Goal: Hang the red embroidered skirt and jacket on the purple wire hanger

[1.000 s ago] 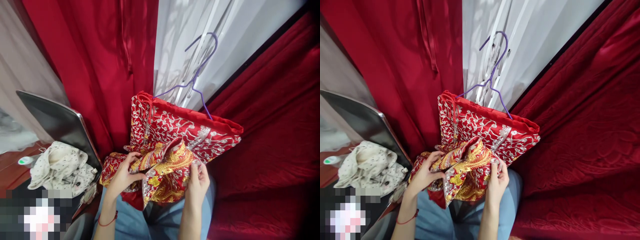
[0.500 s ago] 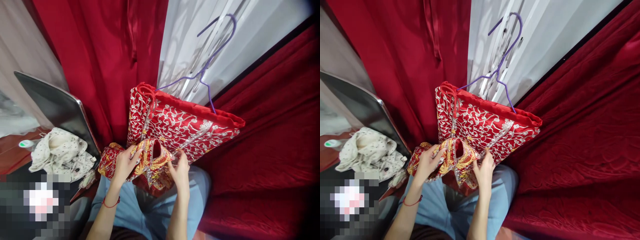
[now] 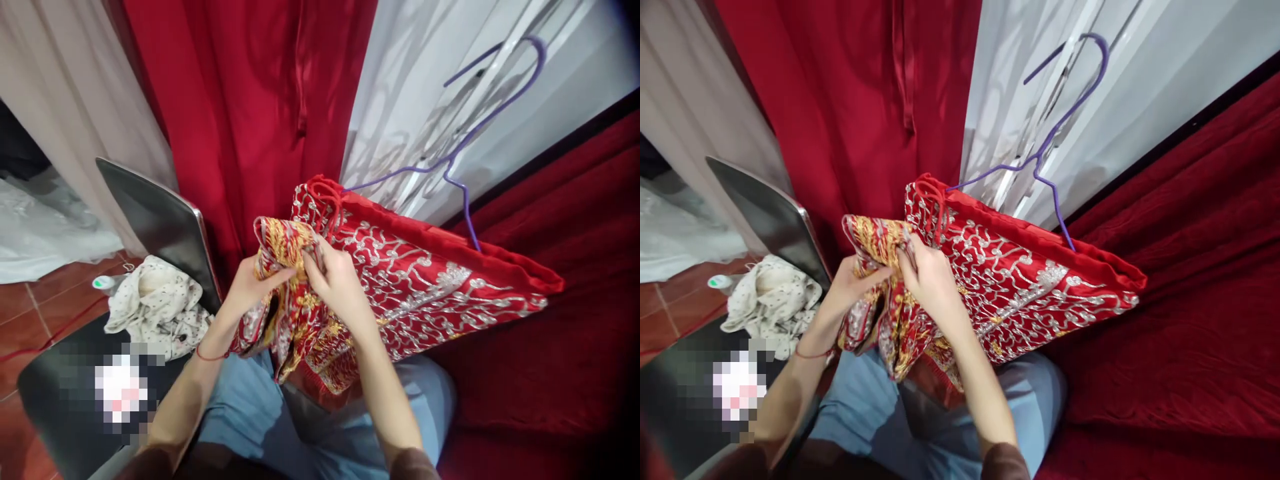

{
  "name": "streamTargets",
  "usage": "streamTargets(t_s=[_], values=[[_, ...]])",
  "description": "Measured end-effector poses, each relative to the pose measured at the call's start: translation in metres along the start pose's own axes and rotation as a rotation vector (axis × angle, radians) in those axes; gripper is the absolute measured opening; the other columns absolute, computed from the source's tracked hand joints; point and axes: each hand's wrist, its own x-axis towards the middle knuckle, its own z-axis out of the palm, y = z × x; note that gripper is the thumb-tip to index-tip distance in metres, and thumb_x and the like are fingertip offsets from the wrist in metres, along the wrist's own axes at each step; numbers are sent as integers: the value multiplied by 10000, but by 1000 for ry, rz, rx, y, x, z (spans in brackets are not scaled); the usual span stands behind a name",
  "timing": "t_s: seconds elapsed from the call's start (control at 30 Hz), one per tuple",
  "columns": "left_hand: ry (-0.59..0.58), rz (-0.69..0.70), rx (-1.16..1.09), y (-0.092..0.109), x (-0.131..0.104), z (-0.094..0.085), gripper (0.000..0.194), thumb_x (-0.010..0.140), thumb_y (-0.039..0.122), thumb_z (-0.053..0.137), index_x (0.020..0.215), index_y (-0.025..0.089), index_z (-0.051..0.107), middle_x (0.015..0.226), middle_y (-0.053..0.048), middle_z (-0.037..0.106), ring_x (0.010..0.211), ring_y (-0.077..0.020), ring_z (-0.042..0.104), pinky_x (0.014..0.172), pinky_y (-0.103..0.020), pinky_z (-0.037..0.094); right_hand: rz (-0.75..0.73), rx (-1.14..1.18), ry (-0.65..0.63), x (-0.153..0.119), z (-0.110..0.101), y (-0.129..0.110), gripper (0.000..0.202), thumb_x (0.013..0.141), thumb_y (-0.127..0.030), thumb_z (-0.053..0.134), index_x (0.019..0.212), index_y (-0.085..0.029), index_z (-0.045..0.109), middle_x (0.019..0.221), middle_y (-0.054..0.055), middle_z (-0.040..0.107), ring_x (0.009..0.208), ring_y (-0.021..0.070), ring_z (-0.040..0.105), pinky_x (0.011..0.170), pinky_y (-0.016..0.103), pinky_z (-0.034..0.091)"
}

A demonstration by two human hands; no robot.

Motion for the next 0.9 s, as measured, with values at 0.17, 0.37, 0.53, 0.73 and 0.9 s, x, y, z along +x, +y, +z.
streamTargets(t_s=[0.17,0.37,0.53,0.73,0.9], values=[[336,168,297,21,56,-40,338,756,456,742,845,132,705,805,-43,734,776,-198,668,703,-273,508,-220,-340,116,71,-10,2,452,1008,-522,361,892,-172,621,847,68,623,830,187,561,802,329,419],[470,163,826,74,146,-66,284,848,365,615,1003,132,664,908,-89,697,1025,-255,614,858,-312,415,-127,-668,230,120,10,34,616,994,-581,321,1140,-47,589,993,205,645,1014,313,581,937,496,371],[181,143,1146,59,181,-59,313,845,238,539,1123,123,626,1053,-173,676,1087,-335,590,889,-385,373,-189,-672,46,86,-7,12,413,994,-446,395,1025,-95,611,844,131,675,761,217,611,824,390,397],[68,97,1225,33,177,-40,275,828,314,536,993,151,685,958,-164,711,963,-333,637,785,-364,391,-411,-491,-127,42,-46,-19,330,1003,-425,433,1069,-164,625,882,47,700,777,176,618,801,331,411],[126,233,1025,87,169,-9,221,779,362,612,865,179,700,863,-98,710,900,-290,634,773,-341,409,-481,-456,215,39,-98,15,288,969,-382,508,1103,-196,683,1096,85,699,1072,222,610,953,405,403]])
